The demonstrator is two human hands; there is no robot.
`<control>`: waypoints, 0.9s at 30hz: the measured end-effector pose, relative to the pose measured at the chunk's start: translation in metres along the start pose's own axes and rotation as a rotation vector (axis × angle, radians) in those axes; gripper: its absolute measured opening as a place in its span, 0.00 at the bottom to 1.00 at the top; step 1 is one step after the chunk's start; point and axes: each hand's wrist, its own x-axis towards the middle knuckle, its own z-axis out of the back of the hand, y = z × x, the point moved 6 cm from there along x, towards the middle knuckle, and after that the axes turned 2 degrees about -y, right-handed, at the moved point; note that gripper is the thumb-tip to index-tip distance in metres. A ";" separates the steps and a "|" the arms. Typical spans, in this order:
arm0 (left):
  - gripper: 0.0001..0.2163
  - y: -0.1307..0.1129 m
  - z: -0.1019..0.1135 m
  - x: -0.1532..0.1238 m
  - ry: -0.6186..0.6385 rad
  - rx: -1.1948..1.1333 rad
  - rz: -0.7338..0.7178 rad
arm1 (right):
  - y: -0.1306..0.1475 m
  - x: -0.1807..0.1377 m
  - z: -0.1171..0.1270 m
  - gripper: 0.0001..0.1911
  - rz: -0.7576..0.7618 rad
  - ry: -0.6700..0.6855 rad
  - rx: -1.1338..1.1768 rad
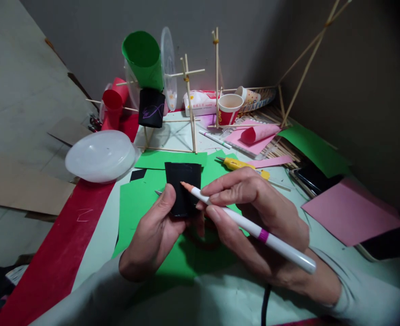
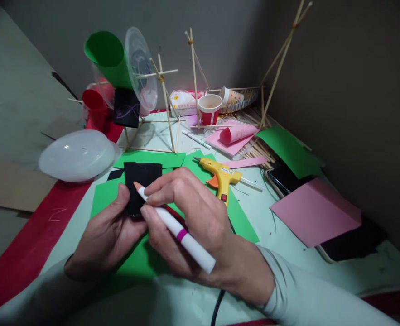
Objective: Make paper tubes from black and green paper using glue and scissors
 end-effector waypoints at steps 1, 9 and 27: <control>0.11 0.000 0.001 0.000 -0.008 -0.022 -0.001 | 0.001 0.000 0.000 0.10 0.009 0.001 0.000; 0.12 -0.001 0.000 0.001 -0.025 -0.024 -0.008 | 0.000 0.001 0.000 0.11 0.027 0.020 -0.015; 0.13 0.001 -0.002 0.000 -0.037 0.048 0.005 | -0.004 0.001 -0.002 0.08 0.006 -0.021 -0.004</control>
